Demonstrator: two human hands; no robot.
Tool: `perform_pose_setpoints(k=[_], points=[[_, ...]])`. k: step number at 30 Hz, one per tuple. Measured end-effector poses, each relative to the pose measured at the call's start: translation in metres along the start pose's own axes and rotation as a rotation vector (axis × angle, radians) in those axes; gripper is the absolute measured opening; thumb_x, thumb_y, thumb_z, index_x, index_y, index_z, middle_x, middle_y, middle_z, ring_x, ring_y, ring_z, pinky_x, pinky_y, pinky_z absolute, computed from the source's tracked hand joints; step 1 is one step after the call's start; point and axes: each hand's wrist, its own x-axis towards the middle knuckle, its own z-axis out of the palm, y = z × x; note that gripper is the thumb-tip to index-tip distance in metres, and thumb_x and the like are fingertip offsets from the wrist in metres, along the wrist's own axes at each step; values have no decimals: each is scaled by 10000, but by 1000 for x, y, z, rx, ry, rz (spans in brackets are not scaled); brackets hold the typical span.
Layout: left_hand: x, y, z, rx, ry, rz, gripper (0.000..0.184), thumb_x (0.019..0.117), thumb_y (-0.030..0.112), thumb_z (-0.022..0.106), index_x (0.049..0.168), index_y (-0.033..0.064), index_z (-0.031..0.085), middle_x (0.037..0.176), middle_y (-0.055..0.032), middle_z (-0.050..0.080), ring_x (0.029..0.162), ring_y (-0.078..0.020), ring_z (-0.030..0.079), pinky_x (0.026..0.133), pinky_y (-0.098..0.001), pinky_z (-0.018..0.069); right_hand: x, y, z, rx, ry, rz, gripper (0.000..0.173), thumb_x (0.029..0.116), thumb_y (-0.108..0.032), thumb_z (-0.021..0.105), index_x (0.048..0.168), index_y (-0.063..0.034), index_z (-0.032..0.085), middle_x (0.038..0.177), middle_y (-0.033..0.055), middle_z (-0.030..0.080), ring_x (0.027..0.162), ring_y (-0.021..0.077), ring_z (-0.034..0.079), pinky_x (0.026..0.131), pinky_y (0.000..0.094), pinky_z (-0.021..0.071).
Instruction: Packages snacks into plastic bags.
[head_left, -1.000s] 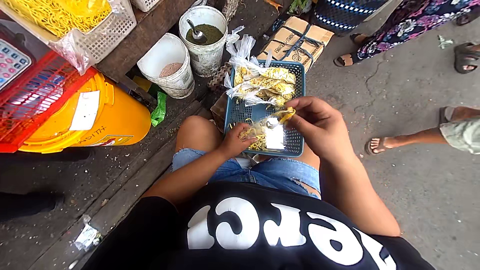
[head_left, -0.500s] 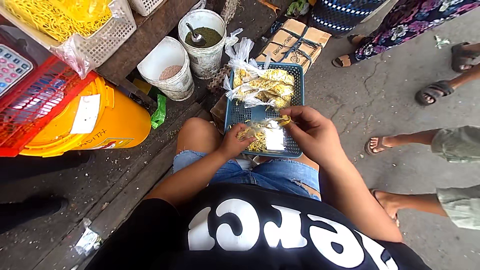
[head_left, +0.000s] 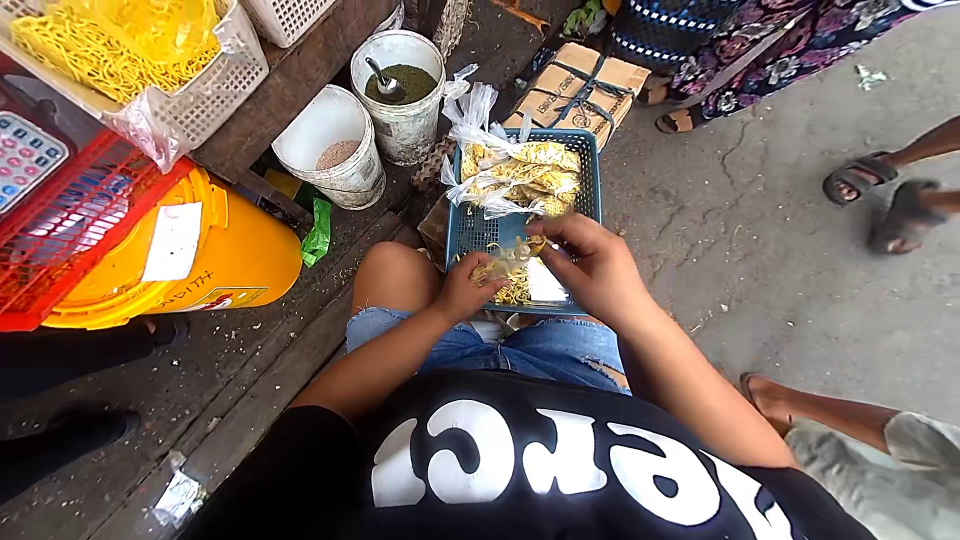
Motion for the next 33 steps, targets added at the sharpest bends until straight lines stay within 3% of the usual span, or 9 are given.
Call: perform_pose_setpoints(k=[5,14,16,18,20,23,26,29,33], points=[[0,0,0,-8,-6,15,383,852,128,809,1133,-58,627,1036,-136,680,929,-121,670,873,-297,567,-8,1,-4,-43,-10,-23,217,952,-83,616,1113,-95,761,1049,58,685,826,59,634,716,202,551],[-2,4,0,24,1,-27,425,862,149,795,1185,-65,621,1082,-163,686,988,-143,681,917,-321,565,-6,-16,-8,-21,-129,-139,244,964,-117,624,1178,-61,728,1169,94,680,978,100,680,846,251,594],[-2,5,-1,13,-3,-28,420,865,144,788,1187,-67,622,1083,-163,686,984,-138,678,916,-317,564,-6,-13,-7,-114,-130,-169,231,954,-201,675,1139,-82,743,1187,94,683,1069,164,665,904,316,577],[-3,5,-2,-3,-12,-30,433,864,146,790,1195,-71,616,1089,-169,687,994,-145,679,923,-324,562,-6,-7,-1,-251,-210,-156,234,919,-270,734,1077,-99,760,1254,144,663,1170,316,623,948,482,541],[-2,2,-1,-24,-32,1,429,849,115,783,1195,-75,614,1093,-164,681,993,-142,676,918,-316,565,-7,-5,7,-308,-310,-126,135,939,-219,721,981,-99,765,1260,169,659,1209,379,604,968,546,526],[0,-6,1,-7,-49,107,356,821,29,740,1141,-81,628,1068,-165,674,981,-157,668,890,-325,565,-4,-6,8,-216,-307,-178,146,965,-208,673,976,-99,769,1232,137,682,1169,319,641,961,488,548],[-1,-2,0,41,-20,54,288,840,-28,718,1114,-87,653,1063,-183,690,980,-197,683,894,-376,574,8,0,-6,-42,-224,-116,254,975,-251,667,1137,-72,745,1322,134,641,1188,235,639,983,412,554],[0,0,1,15,1,10,279,817,-62,702,1091,-66,651,1018,-150,695,928,-162,687,853,-359,588,19,40,-4,-12,-109,78,215,1026,-200,610,1144,-49,708,1236,130,662,1043,189,674,849,360,587],[2,4,-1,52,4,-65,309,847,-51,699,1149,-65,634,1057,-166,692,959,-179,684,884,-369,575,5,109,38,-275,-421,229,224,918,-73,723,1139,-49,754,1185,240,673,1099,434,651,930,653,524]])
